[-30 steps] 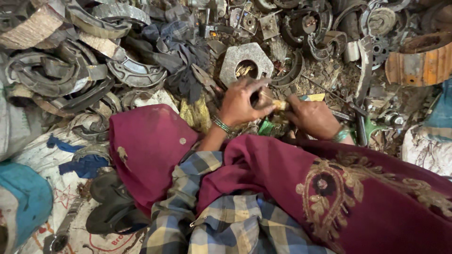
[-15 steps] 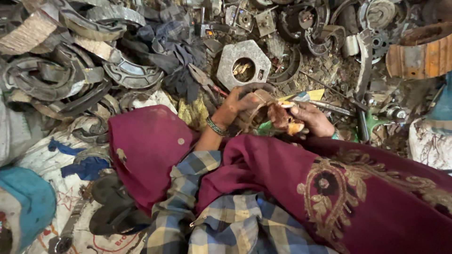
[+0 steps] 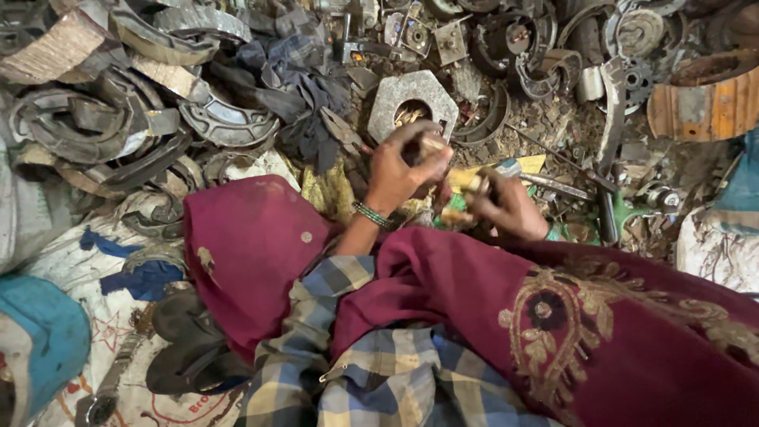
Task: The person sits on the floor and uses a hammer and pliers to break apart a cylindrical metal component, then pulls out copper wire by hand. The person continues to separate the copper from the housing and places the separated pieces aside.
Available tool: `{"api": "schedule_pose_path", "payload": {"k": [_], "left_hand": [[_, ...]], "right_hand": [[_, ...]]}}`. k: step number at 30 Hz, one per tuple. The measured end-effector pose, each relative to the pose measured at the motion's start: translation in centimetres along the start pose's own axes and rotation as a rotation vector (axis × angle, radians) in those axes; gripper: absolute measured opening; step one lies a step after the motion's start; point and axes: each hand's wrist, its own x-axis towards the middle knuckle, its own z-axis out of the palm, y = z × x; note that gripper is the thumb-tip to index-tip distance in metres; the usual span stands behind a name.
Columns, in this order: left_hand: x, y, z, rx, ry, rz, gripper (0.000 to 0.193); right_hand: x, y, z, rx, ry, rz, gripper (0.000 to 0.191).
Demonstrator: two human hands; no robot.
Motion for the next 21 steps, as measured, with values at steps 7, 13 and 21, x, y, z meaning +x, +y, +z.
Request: {"api": "schedule_pose_path", "payload": {"k": [7,13,21], "left_hand": [[1.6,-1.2,-4.7,-0.190,0.277,0.011,0.045],[1.7,-0.9,-3.8,0.592,0.312,0.027,0.091],[2.0,-1.6,-3.9,0.839,0.301,0.450,0.092]], "right_hand": [[-1.4,0.2,0.7,-0.364,0.166,-0.440,0.048],[-1.7,-0.8,0.1,-0.265,0.292,-0.497,0.030],[-4.1,-3.9,-1.0,-0.179,0.360,-0.479,0.028]]}}
